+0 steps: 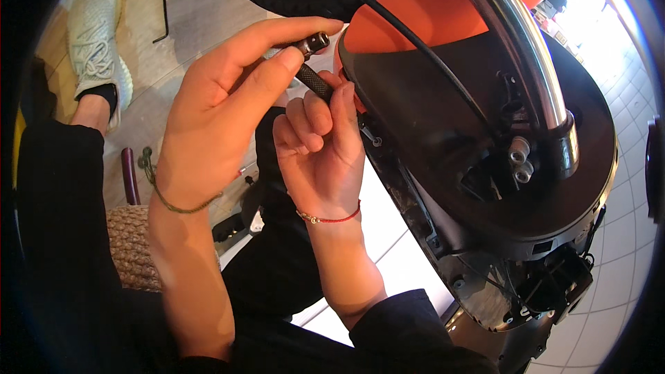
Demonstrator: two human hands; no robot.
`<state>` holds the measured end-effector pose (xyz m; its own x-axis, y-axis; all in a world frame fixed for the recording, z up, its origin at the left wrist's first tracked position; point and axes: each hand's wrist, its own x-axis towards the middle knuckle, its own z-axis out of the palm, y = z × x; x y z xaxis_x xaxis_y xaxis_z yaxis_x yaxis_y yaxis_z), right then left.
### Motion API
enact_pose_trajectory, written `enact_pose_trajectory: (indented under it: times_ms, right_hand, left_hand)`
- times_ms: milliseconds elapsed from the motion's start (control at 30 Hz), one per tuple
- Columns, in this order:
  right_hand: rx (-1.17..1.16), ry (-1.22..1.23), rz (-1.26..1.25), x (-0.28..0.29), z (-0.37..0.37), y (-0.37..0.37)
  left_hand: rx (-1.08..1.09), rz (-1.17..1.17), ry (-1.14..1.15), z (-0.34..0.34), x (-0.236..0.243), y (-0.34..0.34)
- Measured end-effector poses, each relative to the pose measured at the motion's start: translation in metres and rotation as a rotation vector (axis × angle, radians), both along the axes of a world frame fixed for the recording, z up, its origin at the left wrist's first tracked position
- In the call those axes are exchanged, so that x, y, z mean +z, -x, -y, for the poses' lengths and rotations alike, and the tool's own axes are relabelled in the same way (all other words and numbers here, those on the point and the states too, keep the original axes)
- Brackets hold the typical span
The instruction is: Repairing a motorcycle by removing or installing fairing screws with a screwdriver.
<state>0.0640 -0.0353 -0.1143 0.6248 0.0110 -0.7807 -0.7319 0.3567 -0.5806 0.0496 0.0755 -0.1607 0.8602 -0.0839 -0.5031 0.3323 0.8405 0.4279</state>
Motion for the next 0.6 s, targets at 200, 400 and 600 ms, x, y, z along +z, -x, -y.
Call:
enact_pose_trajectory:
  times_ms: [200,400,600]
  right_hand:
    - [-0.087,-0.043,-0.055,0.003,0.005,-0.001]
    - [-0.084,-0.065,-0.012,0.004,-0.001,0.001]
    - [-0.082,0.004,-0.066,0.002,0.007,0.003]
  left_hand:
    - [-0.078,-0.211,-0.314,0.001,0.024,-0.013]
    - [-0.084,-0.156,-0.273,-0.001,0.027,-0.016]
    - [-0.241,-0.244,-0.401,-0.003,0.024,-0.015]
